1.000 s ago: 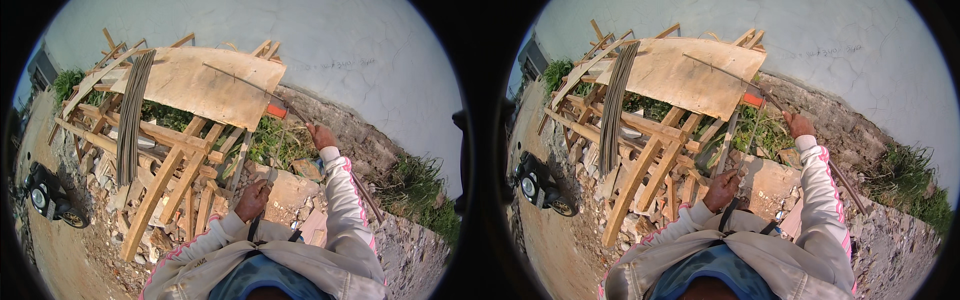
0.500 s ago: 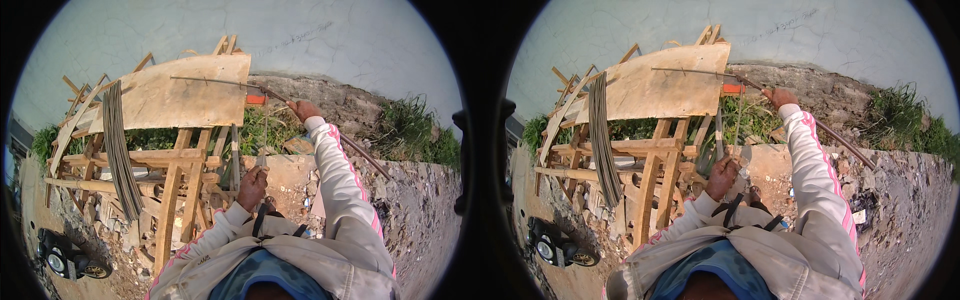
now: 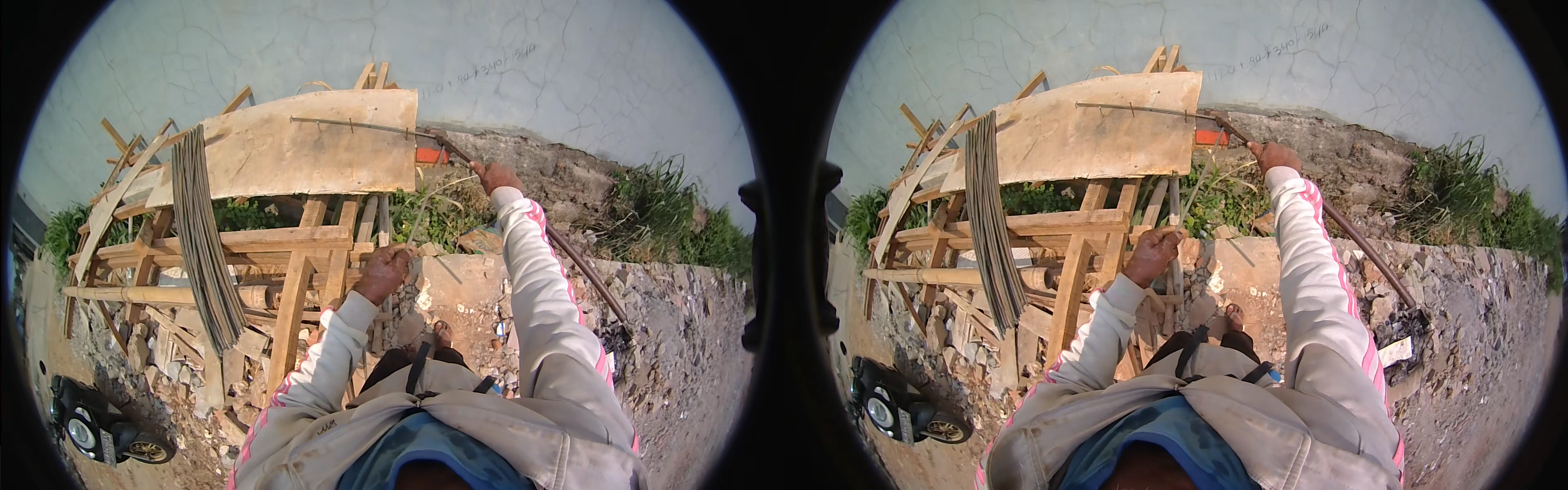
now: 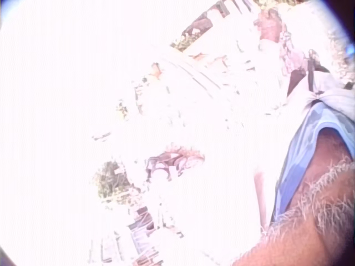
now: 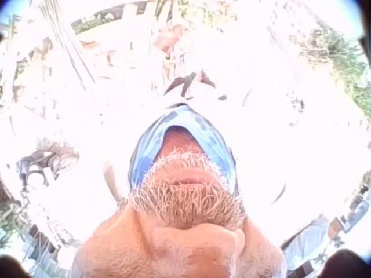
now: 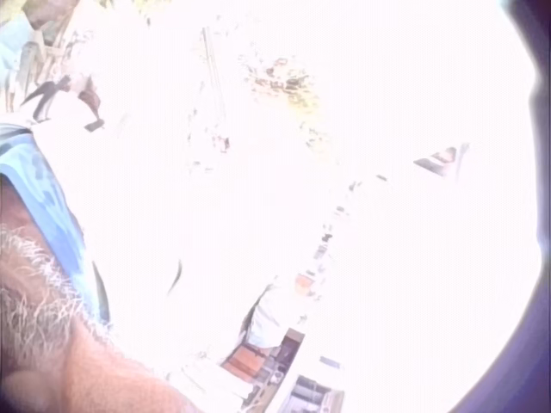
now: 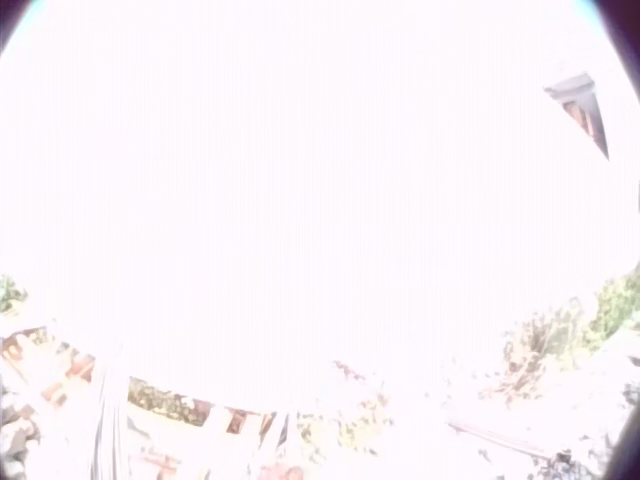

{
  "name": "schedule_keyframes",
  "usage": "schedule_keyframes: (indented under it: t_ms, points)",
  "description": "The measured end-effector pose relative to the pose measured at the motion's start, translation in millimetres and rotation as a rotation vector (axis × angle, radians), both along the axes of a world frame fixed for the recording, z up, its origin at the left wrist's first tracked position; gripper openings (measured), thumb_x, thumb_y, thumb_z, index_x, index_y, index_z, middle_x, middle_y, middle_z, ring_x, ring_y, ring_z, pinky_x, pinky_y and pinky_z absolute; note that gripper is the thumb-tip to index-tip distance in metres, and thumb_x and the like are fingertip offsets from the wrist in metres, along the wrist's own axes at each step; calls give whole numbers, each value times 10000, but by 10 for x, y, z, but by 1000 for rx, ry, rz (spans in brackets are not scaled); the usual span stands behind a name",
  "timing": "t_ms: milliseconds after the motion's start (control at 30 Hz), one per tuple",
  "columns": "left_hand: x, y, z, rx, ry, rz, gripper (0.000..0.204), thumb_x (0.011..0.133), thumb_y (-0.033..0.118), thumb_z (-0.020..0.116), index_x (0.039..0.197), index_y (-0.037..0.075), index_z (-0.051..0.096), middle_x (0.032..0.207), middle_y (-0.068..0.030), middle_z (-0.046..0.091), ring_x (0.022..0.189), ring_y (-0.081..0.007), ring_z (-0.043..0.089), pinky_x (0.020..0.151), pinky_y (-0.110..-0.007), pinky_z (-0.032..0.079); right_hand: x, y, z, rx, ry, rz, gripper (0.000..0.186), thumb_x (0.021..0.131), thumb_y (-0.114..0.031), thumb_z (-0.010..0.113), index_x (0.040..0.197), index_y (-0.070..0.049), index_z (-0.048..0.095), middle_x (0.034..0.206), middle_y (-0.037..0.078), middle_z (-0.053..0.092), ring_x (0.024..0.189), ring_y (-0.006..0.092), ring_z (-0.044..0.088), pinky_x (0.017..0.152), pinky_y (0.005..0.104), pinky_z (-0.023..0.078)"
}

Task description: The person bends thin metal rods into U-shapes using a manual bending jig and a long metal bar as a lever. They repeatedly position each rod in the jig, apply leverage to bend it, then remove and set aside the finished piece.

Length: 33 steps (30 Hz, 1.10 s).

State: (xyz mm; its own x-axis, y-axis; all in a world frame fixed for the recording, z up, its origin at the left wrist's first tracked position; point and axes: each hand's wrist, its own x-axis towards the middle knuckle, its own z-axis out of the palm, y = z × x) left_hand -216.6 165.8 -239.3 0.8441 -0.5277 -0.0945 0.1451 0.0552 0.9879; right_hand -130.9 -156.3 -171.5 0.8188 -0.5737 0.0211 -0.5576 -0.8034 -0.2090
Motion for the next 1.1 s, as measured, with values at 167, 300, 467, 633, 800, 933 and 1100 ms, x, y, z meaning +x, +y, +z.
schedule_keyframes:
  t_ms: [167,300,467,633,800,933,1100]
  points:
    - [151,192,189,102,27,-32,222,1021,212,571,1092,51,705,599,90,428,475,-18,362,418,-209,282,3,74,-29,72,-9,-10,787,948,-743,363,1125,-70,731,1148,235,691,1099,414,653,948,507,502]
    - [95,103,257,107,-51,-61,240,1021,229,552,1104,38,670,618,66,429,520,-36,383,460,-242,324,7,-45,-70,52,-17,62,761,959,-719,370,1065,-65,743,1069,251,704,1036,426,673,904,514,517]
    - [20,95,153,211,-134,-75,215,977,200,547,972,-1,625,647,-70,511,595,-130,484,564,-339,413,15,-84,-99,65,-17,97,714,978,-674,386,996,-56,743,1006,255,711,983,446,675,866,537,517]
    - [9,88,-7,223,-205,-62,253,1000,204,535,1094,-8,636,677,-32,518,601,-104,471,564,-296,403,3,-101,-146,129,-39,104,795,968,-713,352,1022,-12,724,1032,287,690,1023,464,653,914,551,491]
    - [79,124,-47,62,-134,-79,315,1031,209,528,1222,-14,644,696,71,486,585,-30,413,523,-220,353,20,-72,-146,157,-4,71,803,964,-725,337,1046,-32,733,1079,261,696,1052,446,653,926,531,494]
    - [232,271,54,194,-259,-111,298,1026,239,553,1172,7,671,685,63,495,574,-37,444,510,-231,366,-20,80,-87,63,-25,19,743,978,-696,349,1055,-73,748,1057,221,718,1034,406,680,898,507,526]
    - [289,359,162,253,-288,-134,289,1026,243,548,1164,21,671,679,57,488,568,-36,418,510,-222,348,-35,169,-38,47,-4,9,703,993,-665,359,1084,-80,739,1067,215,719,1024,398,687,884,508,532]
